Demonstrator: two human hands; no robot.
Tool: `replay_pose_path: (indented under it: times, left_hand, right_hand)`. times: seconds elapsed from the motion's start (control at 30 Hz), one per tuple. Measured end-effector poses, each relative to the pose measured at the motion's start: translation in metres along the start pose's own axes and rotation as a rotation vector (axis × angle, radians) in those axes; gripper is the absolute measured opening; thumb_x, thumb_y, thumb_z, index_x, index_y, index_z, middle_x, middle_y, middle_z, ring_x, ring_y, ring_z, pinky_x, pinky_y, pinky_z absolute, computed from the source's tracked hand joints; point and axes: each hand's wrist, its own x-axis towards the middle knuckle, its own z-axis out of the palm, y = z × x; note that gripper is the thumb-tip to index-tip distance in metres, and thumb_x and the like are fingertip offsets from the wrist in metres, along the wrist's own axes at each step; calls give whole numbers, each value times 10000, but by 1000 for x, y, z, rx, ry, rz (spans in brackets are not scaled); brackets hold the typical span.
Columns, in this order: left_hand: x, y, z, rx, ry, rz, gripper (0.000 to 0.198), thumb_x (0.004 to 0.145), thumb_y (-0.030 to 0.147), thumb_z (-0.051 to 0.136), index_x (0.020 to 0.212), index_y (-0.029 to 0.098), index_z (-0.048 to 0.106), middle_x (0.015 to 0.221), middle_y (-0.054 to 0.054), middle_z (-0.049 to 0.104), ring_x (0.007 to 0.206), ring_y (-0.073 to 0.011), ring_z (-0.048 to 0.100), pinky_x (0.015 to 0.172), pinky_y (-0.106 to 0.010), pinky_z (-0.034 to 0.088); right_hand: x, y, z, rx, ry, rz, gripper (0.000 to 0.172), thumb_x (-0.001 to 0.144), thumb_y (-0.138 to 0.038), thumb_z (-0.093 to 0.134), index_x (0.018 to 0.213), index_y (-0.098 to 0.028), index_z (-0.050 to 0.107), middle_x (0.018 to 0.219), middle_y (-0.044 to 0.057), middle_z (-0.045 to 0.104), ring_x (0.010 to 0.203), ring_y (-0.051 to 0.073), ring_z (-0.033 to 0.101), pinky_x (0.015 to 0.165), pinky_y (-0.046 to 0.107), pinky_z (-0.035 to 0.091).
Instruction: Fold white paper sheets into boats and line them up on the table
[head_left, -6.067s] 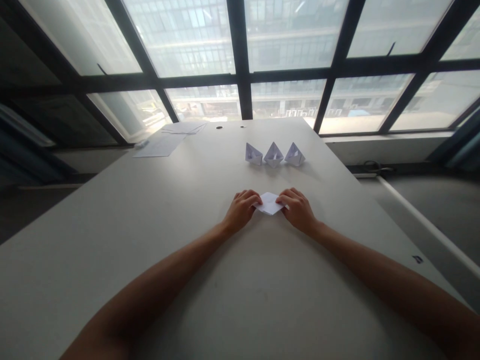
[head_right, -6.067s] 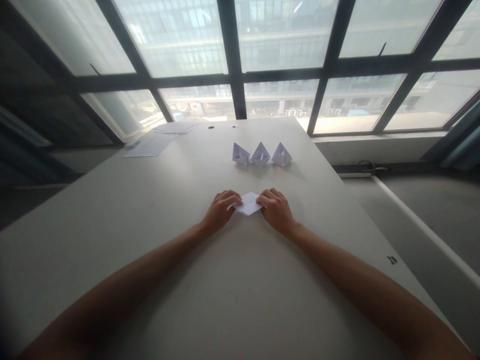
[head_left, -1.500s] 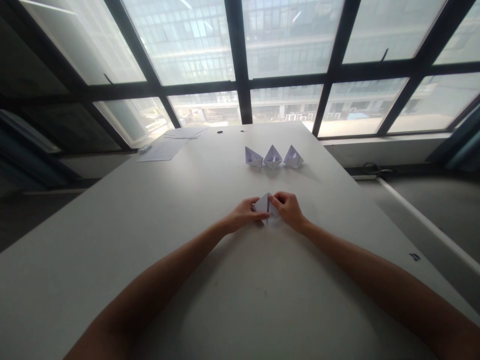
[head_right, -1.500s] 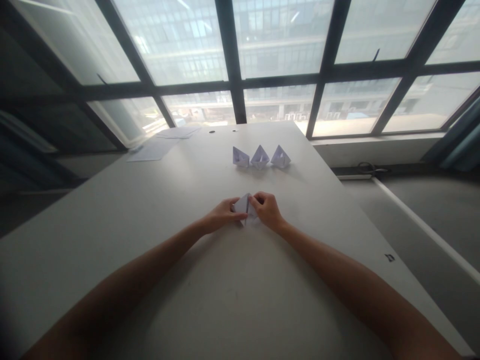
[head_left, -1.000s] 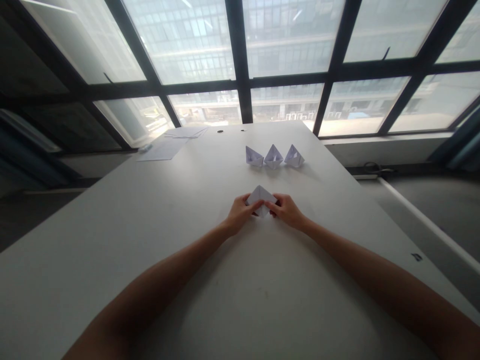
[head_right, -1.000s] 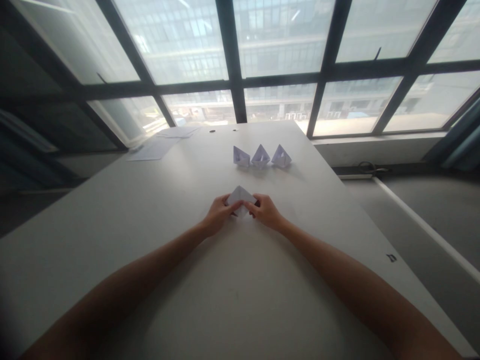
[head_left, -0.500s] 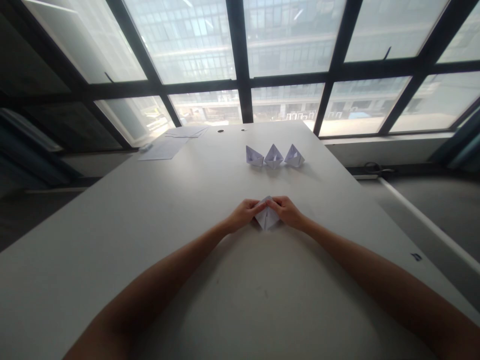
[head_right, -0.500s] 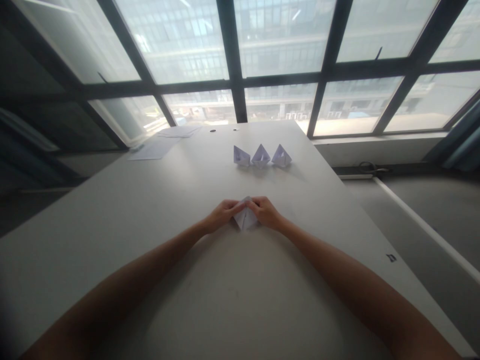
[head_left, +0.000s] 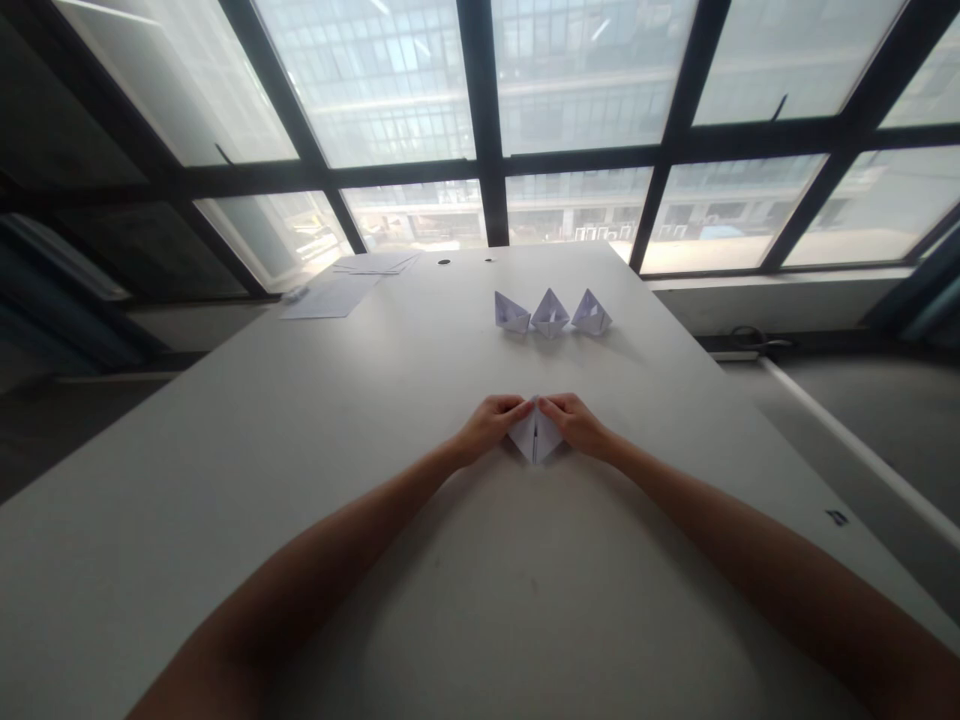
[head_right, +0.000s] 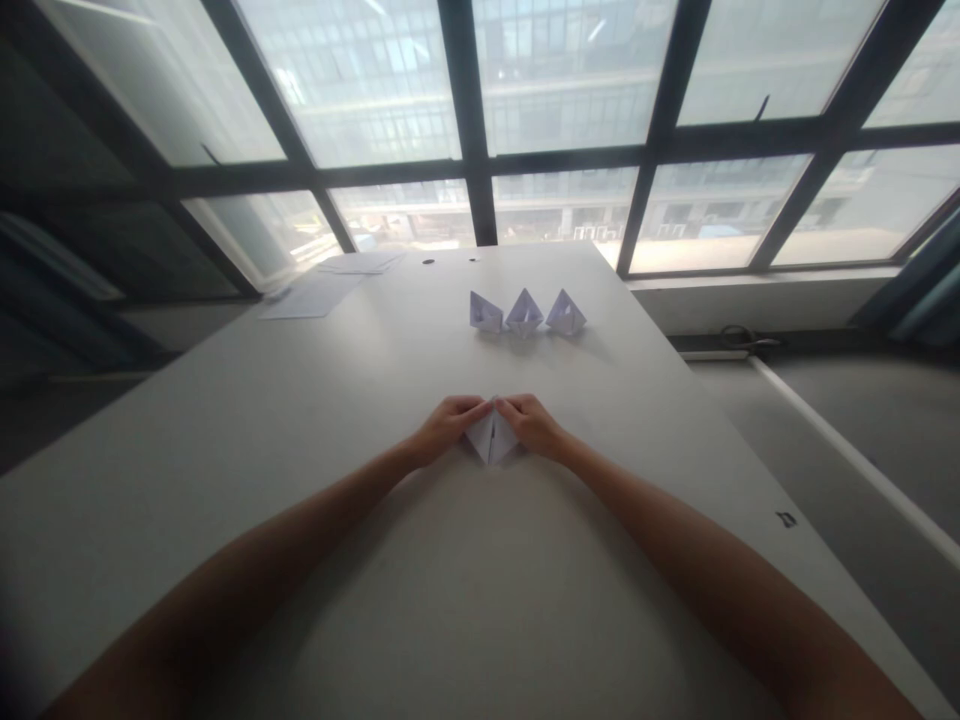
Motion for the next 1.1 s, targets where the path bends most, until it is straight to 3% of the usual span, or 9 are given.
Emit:
replay_pose_path:
  times: [0.3, 0.53, 0.67, 0.8, 0.97, 1.1]
  left_hand:
    - [-3, 0, 3, -112, 152, -54, 470, 787, 576, 677, 642, 130, 641, 575, 17, 491, 545, -102, 385, 505, -231, 260]
    - [8, -15, 2, -438, 393, -110, 457, 714, 548, 767, 834, 107, 758, 731, -53, 672, 637, -138, 548, 579, -233, 402]
    - [15, -25, -3, -571, 544, -60, 442, 693, 516, 803, 867, 117, 724, 861, -78, 696, 765, -168, 614, 708, -281, 515]
    - [17, -30, -7, -625, 663, -30, 280, 831, 421, 706, 840, 163, 596, 833, -34, 656, 754, -148, 639, 730, -305, 554]
    - [18, -30, -6, -673, 651, -30, 141, 962, 313, 529, 905, 186, 508, 962, -63, 693, 829, -160, 688, 781, -347, 576]
    - [16, -28, -6, -730, 518, -4, 216, 893, 307, 668, 981, 191, 509, 1055, -82, 702, 907, -184, 700, 869, -397, 567]
  right_hand:
    - [-1, -9, 1, -21, 88, -5, 470, 867, -570, 465, 572, -210, 393, 544, -46, 331, 508, 94, 289, 474, 255, 216]
    - [1, -4, -2, 49, 343, 31, 433, 857, -524, 497, 564, -213, 424, 502, -49, 380, 454, 92, 339, 424, 237, 242]
    - [3, 0, -5, 155, 484, 45, 451, 855, -559, 540, 581, -211, 461, 470, -46, 439, 412, 94, 409, 382, 218, 300]
    - [5, 1, -8, 213, 591, 32, 455, 831, -589, 584, 637, -178, 557, 532, -4, 560, 447, 111, 519, 385, 212, 401]
    - [5, 2, -9, 218, 640, 21, 446, 816, -576, 619, 661, -158, 606, 594, 8, 604, 500, 118, 562, 428, 226, 507]
    - [5, 3, -9, 251, 636, 3, 425, 795, -560, 655, 682, -152, 628, 613, 1, 608, 532, 135, 601, 467, 258, 560]
